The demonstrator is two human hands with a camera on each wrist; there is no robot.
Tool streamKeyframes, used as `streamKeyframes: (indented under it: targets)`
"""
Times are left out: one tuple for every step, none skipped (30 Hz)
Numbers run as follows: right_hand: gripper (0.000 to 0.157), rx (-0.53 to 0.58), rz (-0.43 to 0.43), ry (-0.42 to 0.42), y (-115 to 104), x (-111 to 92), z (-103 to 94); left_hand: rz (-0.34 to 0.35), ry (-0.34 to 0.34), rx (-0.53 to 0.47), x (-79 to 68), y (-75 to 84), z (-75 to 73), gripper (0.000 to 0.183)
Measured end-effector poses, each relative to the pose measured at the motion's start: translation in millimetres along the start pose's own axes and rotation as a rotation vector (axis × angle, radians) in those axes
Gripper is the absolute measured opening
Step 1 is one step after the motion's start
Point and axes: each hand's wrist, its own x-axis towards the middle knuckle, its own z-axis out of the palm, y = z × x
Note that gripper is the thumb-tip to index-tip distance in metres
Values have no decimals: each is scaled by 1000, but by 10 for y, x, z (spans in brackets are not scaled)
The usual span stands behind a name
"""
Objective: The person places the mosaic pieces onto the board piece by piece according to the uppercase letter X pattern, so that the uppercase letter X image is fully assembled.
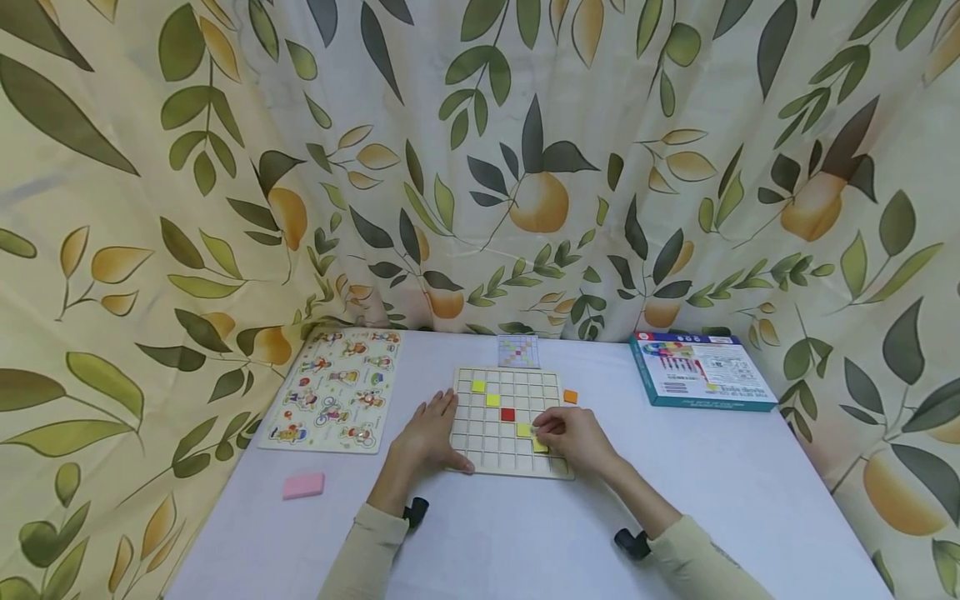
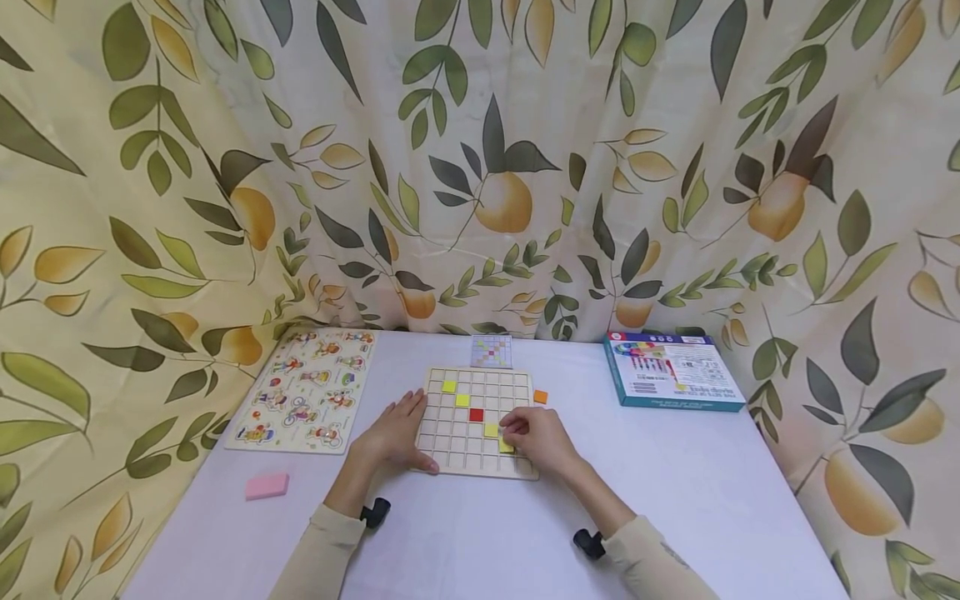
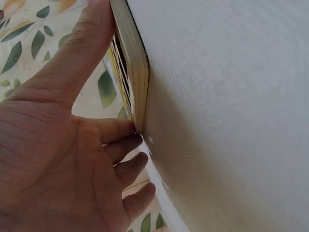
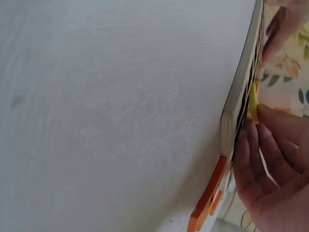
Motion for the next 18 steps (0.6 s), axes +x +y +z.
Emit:
streamKeyframes:
  targets:
    - [15,-10,-12,2,0,1,10,-1,1,-1,1,1,-1,133]
    - [15,-20,-24,5,-1,0,19,-2,1,-2,2,2,-3,132]
    - [15,-30,-36,8,-3,-2,26,-3,0,-2,3,4,-3,133]
    - [15,-38,-46,11,0,-4,33,-3,0,1,10,0,4,133]
    - [15,-47,-53,11,2,-7,38,-4,-2,5,10,0,5,133]
    - [15,-54,-54,10,4,-9,42,-3,-2,5,15,-1,8,133]
    - [15,-61,-55,9,4,-12,45,-3,-6,10,17,-4,13,134]
    - [15,-66,-57,9,5,-14,46,-2,-9,15,19,-7,18,134]
    - [14,-69,-55,7,4,-16,45,1,-9,18,22,-11,21,135]
    - [14,-72,-52,4,4,-18,42,3,-8,20,22,-14,24,135]
    - [14,-77,-47,1,1,-19,38,3,-6,18,18,-13,19,135]
    - [15,-81,-43,-1,-3,-21,33,4,-3,15,17,-15,18,135]
    - [15,-85,-41,-2,-7,-24,26,4,-5,17,13,-15,17,136]
    - [16,-87,-38,-3,-10,-30,17,6,0,15,12,-16,16,136]
    - [17,-89,-32,-3,-10,-36,8,7,3,16,11,-16,13,137]
    - [18,-88,-27,-2,-9,-44,-3,7,2,19,10,-16,14,137]
    - [19,-88,-23,-1,-6,-52,-14,8,1,22,10,-16,15,138]
    - [19,-88,-19,2,1,-62,-27,8,1,24,10,-16,16,138]
